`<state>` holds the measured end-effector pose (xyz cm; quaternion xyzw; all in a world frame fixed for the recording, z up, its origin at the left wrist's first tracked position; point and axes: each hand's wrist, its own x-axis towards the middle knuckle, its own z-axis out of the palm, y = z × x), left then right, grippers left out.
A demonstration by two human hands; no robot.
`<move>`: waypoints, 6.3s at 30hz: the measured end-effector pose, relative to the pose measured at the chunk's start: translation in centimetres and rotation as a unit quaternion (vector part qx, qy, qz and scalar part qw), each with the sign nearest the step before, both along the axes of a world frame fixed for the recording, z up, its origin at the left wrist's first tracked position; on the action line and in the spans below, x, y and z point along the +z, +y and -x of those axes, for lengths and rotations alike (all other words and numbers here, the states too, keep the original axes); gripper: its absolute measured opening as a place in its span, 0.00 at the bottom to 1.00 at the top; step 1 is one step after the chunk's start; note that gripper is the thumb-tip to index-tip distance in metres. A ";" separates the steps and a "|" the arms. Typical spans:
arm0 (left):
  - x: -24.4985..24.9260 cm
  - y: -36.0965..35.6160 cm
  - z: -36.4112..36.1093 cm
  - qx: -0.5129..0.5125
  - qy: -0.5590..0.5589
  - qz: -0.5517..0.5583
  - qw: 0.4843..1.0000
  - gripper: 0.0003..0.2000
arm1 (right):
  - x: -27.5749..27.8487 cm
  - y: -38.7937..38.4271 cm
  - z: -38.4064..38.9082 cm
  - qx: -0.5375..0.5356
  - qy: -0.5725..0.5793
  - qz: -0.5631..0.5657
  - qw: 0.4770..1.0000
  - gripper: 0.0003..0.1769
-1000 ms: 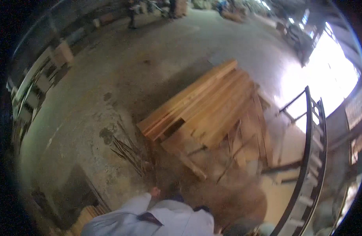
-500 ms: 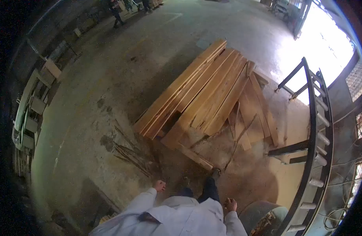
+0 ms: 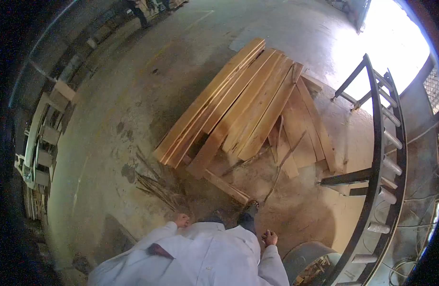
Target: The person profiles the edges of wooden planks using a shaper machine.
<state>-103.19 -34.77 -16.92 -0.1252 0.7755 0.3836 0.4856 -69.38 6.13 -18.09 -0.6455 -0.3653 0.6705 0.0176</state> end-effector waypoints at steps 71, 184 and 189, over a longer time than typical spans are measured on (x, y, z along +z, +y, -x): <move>-30.1 9.0 20.2 0.323 -0.187 -0.236 0.897 0.20 | 2.5 -14.9 32.1 0.269 -0.254 -0.006 0.929 0.28; 9.0 16.6 -19.2 -0.353 -0.378 -0.132 0.846 0.20 | 44.3 -57.8 -37.3 -0.417 -0.354 -0.345 0.763 0.17; 8.2 19.4 -20.8 -0.284 -0.407 -0.133 0.858 0.23 | 45.9 -53.6 -39.2 -0.399 -0.383 -0.290 0.781 0.18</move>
